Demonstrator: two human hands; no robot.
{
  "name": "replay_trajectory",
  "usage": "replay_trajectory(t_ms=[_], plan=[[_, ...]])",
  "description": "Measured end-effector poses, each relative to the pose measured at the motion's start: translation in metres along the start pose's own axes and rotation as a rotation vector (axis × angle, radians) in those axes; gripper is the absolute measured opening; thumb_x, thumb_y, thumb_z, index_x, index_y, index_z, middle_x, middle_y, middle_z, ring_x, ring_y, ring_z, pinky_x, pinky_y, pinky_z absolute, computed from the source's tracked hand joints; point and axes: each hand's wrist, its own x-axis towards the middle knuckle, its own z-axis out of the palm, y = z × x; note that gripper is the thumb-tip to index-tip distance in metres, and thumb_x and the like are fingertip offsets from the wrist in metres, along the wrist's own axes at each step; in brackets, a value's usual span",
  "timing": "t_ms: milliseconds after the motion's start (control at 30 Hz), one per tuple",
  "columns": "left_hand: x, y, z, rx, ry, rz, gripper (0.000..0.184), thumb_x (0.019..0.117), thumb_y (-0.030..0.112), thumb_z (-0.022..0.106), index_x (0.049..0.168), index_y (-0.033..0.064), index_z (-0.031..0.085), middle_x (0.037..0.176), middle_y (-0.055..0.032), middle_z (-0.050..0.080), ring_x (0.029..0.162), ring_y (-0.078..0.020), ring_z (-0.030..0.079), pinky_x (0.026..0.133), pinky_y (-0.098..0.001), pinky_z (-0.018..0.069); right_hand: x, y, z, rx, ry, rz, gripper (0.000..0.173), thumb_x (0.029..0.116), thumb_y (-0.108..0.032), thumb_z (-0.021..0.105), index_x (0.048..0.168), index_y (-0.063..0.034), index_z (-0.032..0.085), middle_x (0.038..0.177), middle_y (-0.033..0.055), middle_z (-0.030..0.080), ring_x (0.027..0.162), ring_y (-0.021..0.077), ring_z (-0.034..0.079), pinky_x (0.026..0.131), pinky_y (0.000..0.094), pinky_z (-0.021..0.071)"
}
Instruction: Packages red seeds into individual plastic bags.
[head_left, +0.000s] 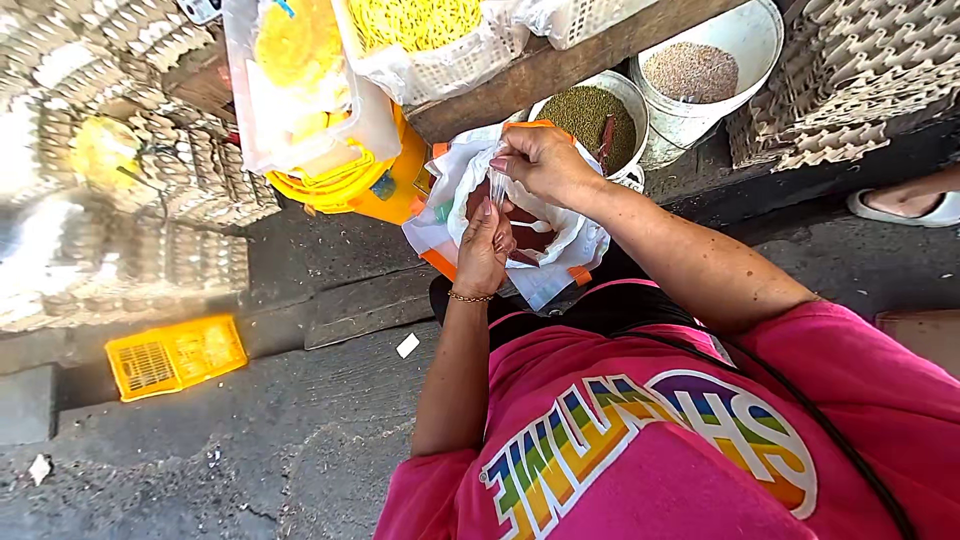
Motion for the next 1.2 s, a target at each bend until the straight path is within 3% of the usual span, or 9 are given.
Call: replay_trajectory(t_ms=[233, 433, 733, 800, 900, 967, 1067, 1200], plan=[[-0.003, -0.003, 0.004, -0.043, -0.01, -0.124, 0.031, 0.1126, 0.025, 0.029, 0.104, 0.0156, 0.058, 0.06, 0.0107, 0.041, 0.047, -0.0005, 0.037, 0.046, -0.0154, 0.0343, -0.002, 0.016, -0.001, -0.009, 0.077, 0.032, 0.019, 0.1038, -0.02, 0.059, 0.1, -0.0039, 0.07, 0.084, 0.0058, 0.067, 0.075, 0.0125, 0.062, 0.074, 0.0336, 0.0503], [-0.007, 0.002, 0.0, 0.049, -0.042, -0.13, 0.027, 0.112, 0.023, 0.033, 0.103, 0.0155, 0.057, 0.061, 0.0108, 0.042, 0.047, 0.0002, 0.036, 0.046, -0.0147, 0.0326, -0.007, -0.001, -0.026, -0.058, -0.062, 0.0, 0.019, 0.1036, -0.02, 0.061, 0.103, -0.005, 0.071, 0.084, 0.0045, 0.068, 0.07, 0.0106, 0.061, 0.07, 0.0312, 0.0518], [-0.006, 0.005, 0.0, -0.028, -0.086, -0.14, 0.028, 0.1116, 0.022, 0.034, 0.098, 0.0164, 0.058, 0.059, 0.0108, 0.041, 0.046, 0.0003, 0.036, 0.045, -0.0146, 0.0319, -0.014, 0.003, -0.04, 0.009, -0.054, 0.016, 0.014, 0.1009, -0.019, 0.065, 0.1, -0.0064, 0.072, 0.079, 0.0005, 0.067, 0.066, 0.0053, 0.059, 0.065, 0.0257, 0.0502], [-0.005, 0.002, -0.004, 0.001, -0.08, -0.113, 0.028, 0.1113, 0.022, 0.036, 0.098, 0.0161, 0.059, 0.065, 0.01, 0.049, 0.051, 0.0002, 0.043, 0.05, -0.0146, 0.0384, -0.014, 0.002, -0.039, 0.016, -0.055, 0.02, 0.015, 0.1007, -0.021, 0.066, 0.099, -0.0074, 0.072, 0.078, -0.0008, 0.066, 0.065, 0.0041, 0.058, 0.063, 0.0245, 0.0494], [-0.001, 0.003, -0.007, 0.214, -0.017, -0.041, 0.022, 0.1089, 0.015, 0.043, 0.105, 0.0122, 0.064, 0.088, 0.0053, 0.066, 0.08, -0.0042, 0.063, 0.078, -0.0219, 0.0542, -0.012, -0.004, -0.03, -0.025, -0.08, -0.028, 0.019, 0.1001, -0.023, 0.067, 0.098, -0.005, 0.071, 0.079, 0.0023, 0.066, 0.069, 0.0083, 0.06, 0.069, 0.0293, 0.0506], [0.004, 0.003, -0.01, 0.286, -0.006, 0.035, 0.017, 0.1063, 0.011, 0.05, 0.112, 0.0062, 0.065, 0.1, -0.0007, 0.071, 0.095, -0.0105, 0.069, 0.09, -0.03, 0.0569, -0.008, -0.004, -0.018, -0.069, -0.119, -0.078, 0.019, 0.0991, -0.023, 0.068, 0.097, -0.0042, 0.071, 0.08, 0.0044, 0.067, 0.072, 0.0121, 0.062, 0.072, 0.0339, 0.0522], [0.017, 0.0, -0.019, 0.323, 0.033, 0.172, 0.01, 0.1028, 0.007, 0.057, 0.108, 0.0044, 0.065, 0.099, -0.0015, 0.071, 0.095, -0.0127, 0.07, 0.093, -0.0356, 0.0577, 0.001, 0.003, -0.003, -0.071, -0.126, -0.09, 0.02, 0.0998, -0.024, 0.067, 0.096, -0.0055, 0.07, 0.078, 0.0038, 0.067, 0.071, 0.0127, 0.062, 0.071, 0.0351, 0.0515], [0.033, -0.006, -0.037, 0.381, 0.187, 0.251, 0.01, 0.1009, 0.008, 0.061, 0.105, 0.0033, 0.069, 0.097, -0.0004, 0.071, 0.094, -0.0095, 0.067, 0.09, -0.031, 0.0563, 0.016, 0.026, 0.009, 0.034, -0.008, -0.034, 0.025, 0.1035, -0.027, 0.062, 0.104, -0.0025, 0.068, 0.083, 0.0047, 0.066, 0.07, 0.0099, 0.061, 0.068, 0.0296, 0.053]])
